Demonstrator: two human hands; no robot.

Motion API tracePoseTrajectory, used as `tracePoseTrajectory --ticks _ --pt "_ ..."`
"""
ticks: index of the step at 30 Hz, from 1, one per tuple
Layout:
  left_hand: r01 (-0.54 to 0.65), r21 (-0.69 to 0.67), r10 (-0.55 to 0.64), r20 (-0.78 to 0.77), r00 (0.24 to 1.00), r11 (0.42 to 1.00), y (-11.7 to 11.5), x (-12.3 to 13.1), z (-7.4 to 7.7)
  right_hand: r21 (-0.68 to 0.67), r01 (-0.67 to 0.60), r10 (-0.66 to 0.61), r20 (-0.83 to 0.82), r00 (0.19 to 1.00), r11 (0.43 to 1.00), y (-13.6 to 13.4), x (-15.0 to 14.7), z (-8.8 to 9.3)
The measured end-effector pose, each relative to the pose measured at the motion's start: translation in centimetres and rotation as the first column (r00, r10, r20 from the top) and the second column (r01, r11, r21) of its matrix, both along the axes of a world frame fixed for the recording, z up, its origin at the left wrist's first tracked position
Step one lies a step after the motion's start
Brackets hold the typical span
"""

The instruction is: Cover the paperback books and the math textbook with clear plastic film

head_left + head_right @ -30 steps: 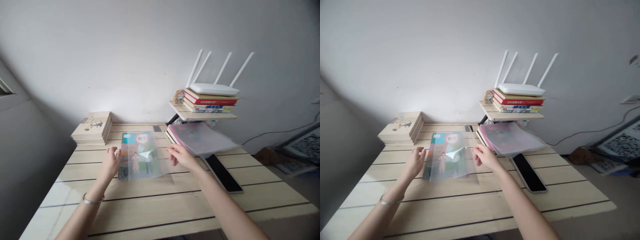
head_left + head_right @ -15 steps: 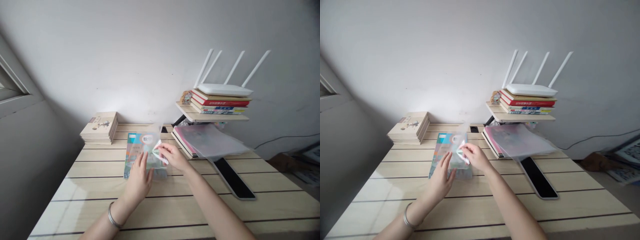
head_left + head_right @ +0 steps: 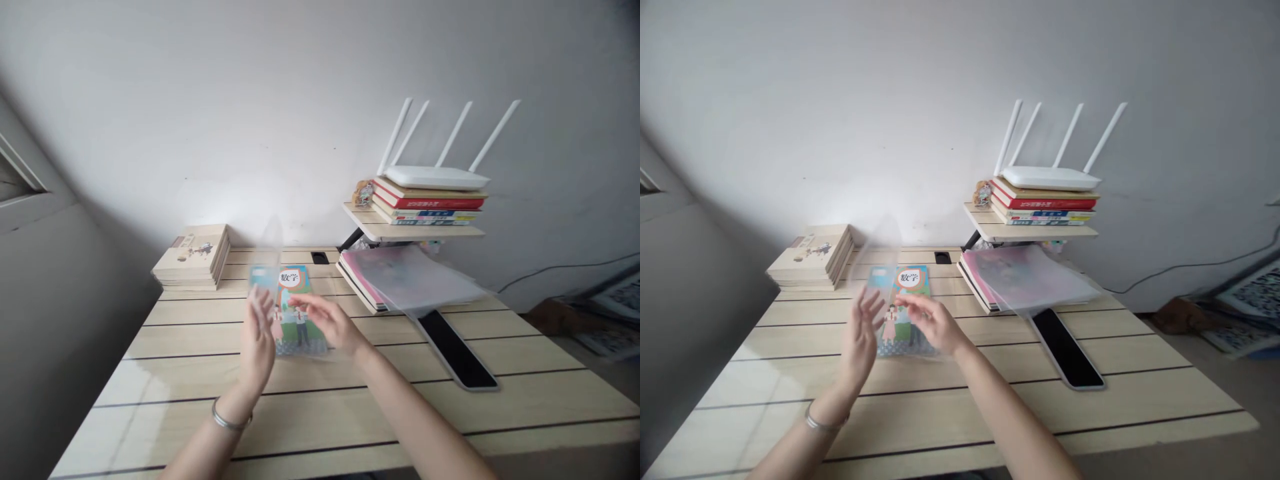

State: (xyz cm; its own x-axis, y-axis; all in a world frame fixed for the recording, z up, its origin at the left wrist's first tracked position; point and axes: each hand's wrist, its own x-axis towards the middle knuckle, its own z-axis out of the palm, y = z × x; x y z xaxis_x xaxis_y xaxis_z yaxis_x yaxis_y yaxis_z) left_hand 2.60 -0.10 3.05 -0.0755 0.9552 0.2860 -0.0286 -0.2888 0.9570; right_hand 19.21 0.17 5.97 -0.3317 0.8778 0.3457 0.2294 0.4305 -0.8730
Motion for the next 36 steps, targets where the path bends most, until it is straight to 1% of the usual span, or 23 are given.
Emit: tracePoseTrajectory --ticks 1,2,3,5,6,7,9,15,18,21,22,23,24,25,26,27,28,29,30,31,32,34,36 --pt "-0.024 -0.034 0.028 0.109 0.994 0.999 0.2 -0.6 0.0 0.072 -0.028 0.017 0.149 0.989 0.997 -0.5 0.3 -0.7" --pt "-0.048 -0.061 0.060 0.196 0.979 0.997 0.2 -1.2 0.0 0.129 -0.060 0.017 0.308 0.951 0.990 -1.0 0.7 -1.5" --pt "-0.075 -0.082 0.094 0.258 0.962 0.994 0.3 -1.8 -0.1 0.153 -0.087 0.007 0.457 0.889 0.984 -1.5 1.1 -2.3" --pt "-0.116 -0.123 0.151 0.331 0.931 0.986 0.1 -3.0 -0.4 0.125 -0.099 -0.009 0.664 0.748 0.987 -2.5 2.0 -3.9" --pt "-0.126 -0.149 0.171 0.352 0.920 0.981 -0.1 -3.5 -0.5 0.099 -0.093 -0.007 0.719 0.695 0.991 -2.9 2.5 -4.6" --pt "-0.131 -0.175 0.188 0.366 0.911 0.976 -0.2 -4.0 -0.7 0.084 -0.085 -0.007 0.750 0.662 0.993 -3.2 3.0 -5.2" --pt "-0.136 -0.213 0.209 0.378 0.902 0.968 -0.5 -4.9 -0.9 0.092 -0.072 -0.025 0.769 0.638 0.993 -3.6 3.9 -6.0" --pt "-0.136 -0.245 0.210 0.310 0.927 0.960 -1.2 -7.4 -1.2 0.259 -0.049 -0.177 0.775 0.606 0.965 -3.2 6.6 -6.7" --pt "-0.154 -0.296 0.208 0.159 0.965 0.943 -1.6 -9.1 -1.7 0.310 -0.042 -0.229 0.780 0.583 0.950 -2.8 7.8 -7.1" --pt "-0.243 -0.309 0.220 -0.106 0.970 0.919 -2.6 -10.9 -2.4 0.322 -0.022 -0.255 0.789 0.559 0.947 -2.6 8.6 -7.5" --pt "-0.303 -0.275 0.245 -0.225 0.943 0.913 -3.0 -11.4 -2.6 0.325 -0.014 -0.263 0.791 0.553 0.946 -2.6 8.7 -7.7" --pt "-0.381 -0.199 0.296 -0.357 0.886 0.903 -3.5 -11.7 -2.6 0.330 -0.008 -0.272 0.792 0.547 0.944 -2.6 8.8 -7.8" --pt "-0.454 -0.072 0.369 -0.479 0.797 0.888 -3.9 -11.9 -2.5 0.337 -0.003 -0.282 0.793 0.541 0.941 -2.5 8.7 -8.0" --pt "-0.484 0.091 0.444 -0.570 0.691 0.871 -4.4 -11.8 -2.3 0.346 -0.001 -0.292 0.793 0.534 0.938 -2.5 8.7 -8.2" --pt "-0.454 0.253 0.503 -0.626 0.596 0.854 -4.7 -11.5 -2.0 0.356 -0.002 -0.301 0.794 0.528 0.934 -2.4 8.7 -8.3" --pt "-0.365 0.384 0.529 -0.661 0.532 0.848 -5.0 -11.0 -1.7 0.367 -0.006 -0.310 0.794 0.524 0.930 -2.3 8.6 -8.5" --pt "-0.229 0.463 0.511 -0.699 0.500 0.856 -5.0 -10.3 -1.4 0.376 -0.013 -0.315 0.794 0.520 0.926 -2.2 8.5 -8.6" --pt "-0.073 0.480 0.453 -0.750 0.482 0.874 -4.9 -9.5 -1.1 0.386 -0.020 -0.321 0.794 0.516 0.922 -2.1 8.5 -8.8" --pt "0.077 0.449 0.369 -0.811 0.455 0.890 -4.5 -8.7 -0.9 0.396 -0.027 -0.327 0.793 0.513 0.918 -2.0 8.5 -8.9" --pt "0.187 0.380 0.281 -0.869 0.406 0.906 -4.0 -7.8 -0.7 0.405 -0.033 -0.333 0.792 0.512 0.914 -2.0 8.5 -9.0" --pt "0.259 0.292 0.194 -0.917 0.348 0.920 -3.4 -7.0 -0.6 0.416 -0.036 -0.340 0.789 0.512 0.909 -2.0 8.5 -9.1" --pt "0.322 0.089 0.013 -0.973 0.231 0.943 -2.0 -5.9 -0.7 0.432 -0.041 -0.351 0.782 0.514 0.901 -2.2 8.5 -9.2" --pt "0.330 -0.090 -0.143 -0.980 0.140 0.940 -0.8 -5.5 -0.8 0.434 -0.042 -0.354 0.785 0.509 0.900 -2.5 8.6 -9.3"
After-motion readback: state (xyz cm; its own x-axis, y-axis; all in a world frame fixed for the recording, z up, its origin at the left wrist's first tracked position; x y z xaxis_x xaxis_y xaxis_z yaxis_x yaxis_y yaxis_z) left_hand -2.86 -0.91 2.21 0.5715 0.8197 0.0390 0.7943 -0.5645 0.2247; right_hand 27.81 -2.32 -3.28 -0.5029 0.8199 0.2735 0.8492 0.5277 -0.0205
